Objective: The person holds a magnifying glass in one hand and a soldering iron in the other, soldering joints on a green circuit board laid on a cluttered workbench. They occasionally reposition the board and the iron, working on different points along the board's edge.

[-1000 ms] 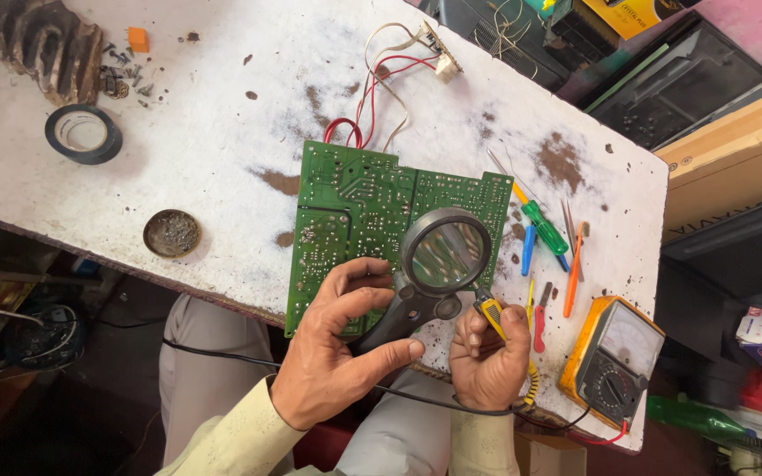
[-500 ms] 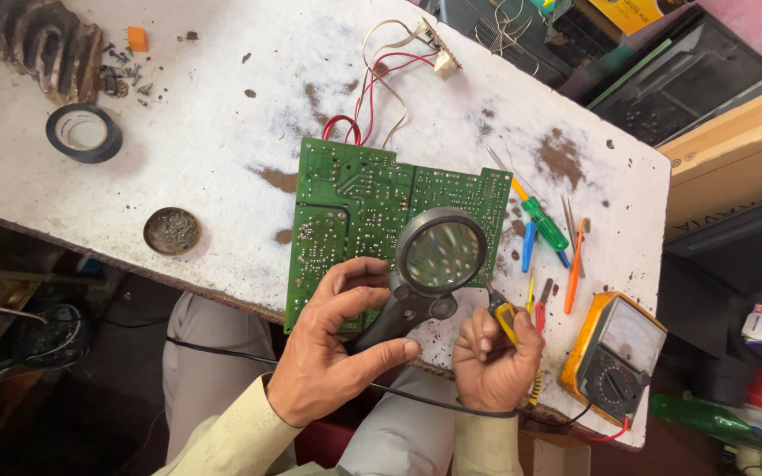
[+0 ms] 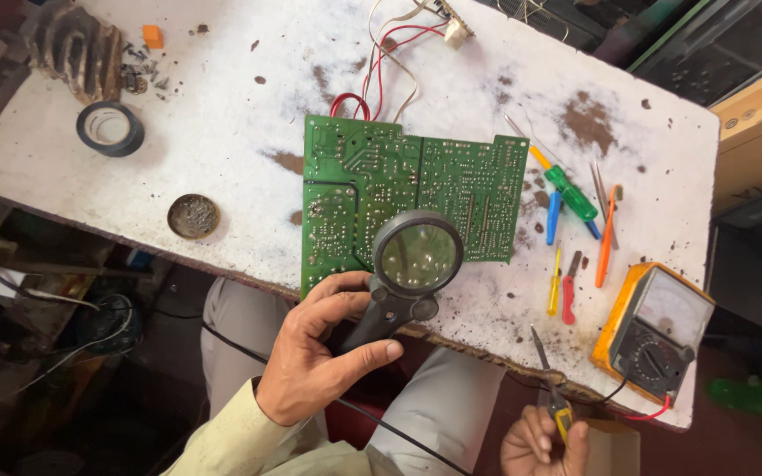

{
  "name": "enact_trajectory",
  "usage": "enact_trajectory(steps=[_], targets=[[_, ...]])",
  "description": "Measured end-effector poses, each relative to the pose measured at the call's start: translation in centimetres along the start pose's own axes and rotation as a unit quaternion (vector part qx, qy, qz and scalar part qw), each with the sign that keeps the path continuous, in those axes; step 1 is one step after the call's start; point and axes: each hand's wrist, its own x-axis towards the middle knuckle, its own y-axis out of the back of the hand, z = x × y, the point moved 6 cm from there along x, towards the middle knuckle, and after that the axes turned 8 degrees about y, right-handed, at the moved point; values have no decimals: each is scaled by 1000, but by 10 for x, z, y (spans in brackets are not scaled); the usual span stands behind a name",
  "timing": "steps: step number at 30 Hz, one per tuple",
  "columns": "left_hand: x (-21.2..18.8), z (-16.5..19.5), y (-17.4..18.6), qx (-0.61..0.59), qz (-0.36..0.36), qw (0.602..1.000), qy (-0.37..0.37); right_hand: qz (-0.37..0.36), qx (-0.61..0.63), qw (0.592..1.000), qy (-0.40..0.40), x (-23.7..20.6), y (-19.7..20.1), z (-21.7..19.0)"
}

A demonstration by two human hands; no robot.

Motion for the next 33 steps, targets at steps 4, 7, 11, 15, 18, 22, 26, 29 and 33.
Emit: enact_trajectory(steps=[4,7,11,15,18,22,26,29,33], targets=[[-6,-5,2,6,4,1000,1,87,-57,994,38,-8,43,-8],[-9,-6,3,16,13,999,-26,99,-43,993,46,-7,40,-6],[-11,-10,3,13,24,999,-21,98,-124,987,42,-2,9,-2],[-11,-12,2,6,22,1000,-10,75,-120,989,32,0,-29,10],[-11,-12,2,-1,21,1000,-12,58,-116,991,19,0,-45,18],[-11,-11,3,-1,22,1000,-20,41,-127,991,9,3,-50,26],[-10,-12,3,-13,17,1000,-15,37,-138,990,5,6,-49,29],[-10,-12,3,-16,16,999,-24,21,-124,992,-11,9,-53,31],[-10,-12,3,-21,16,999,-20,21,-129,991,-10,10,-57,32]])
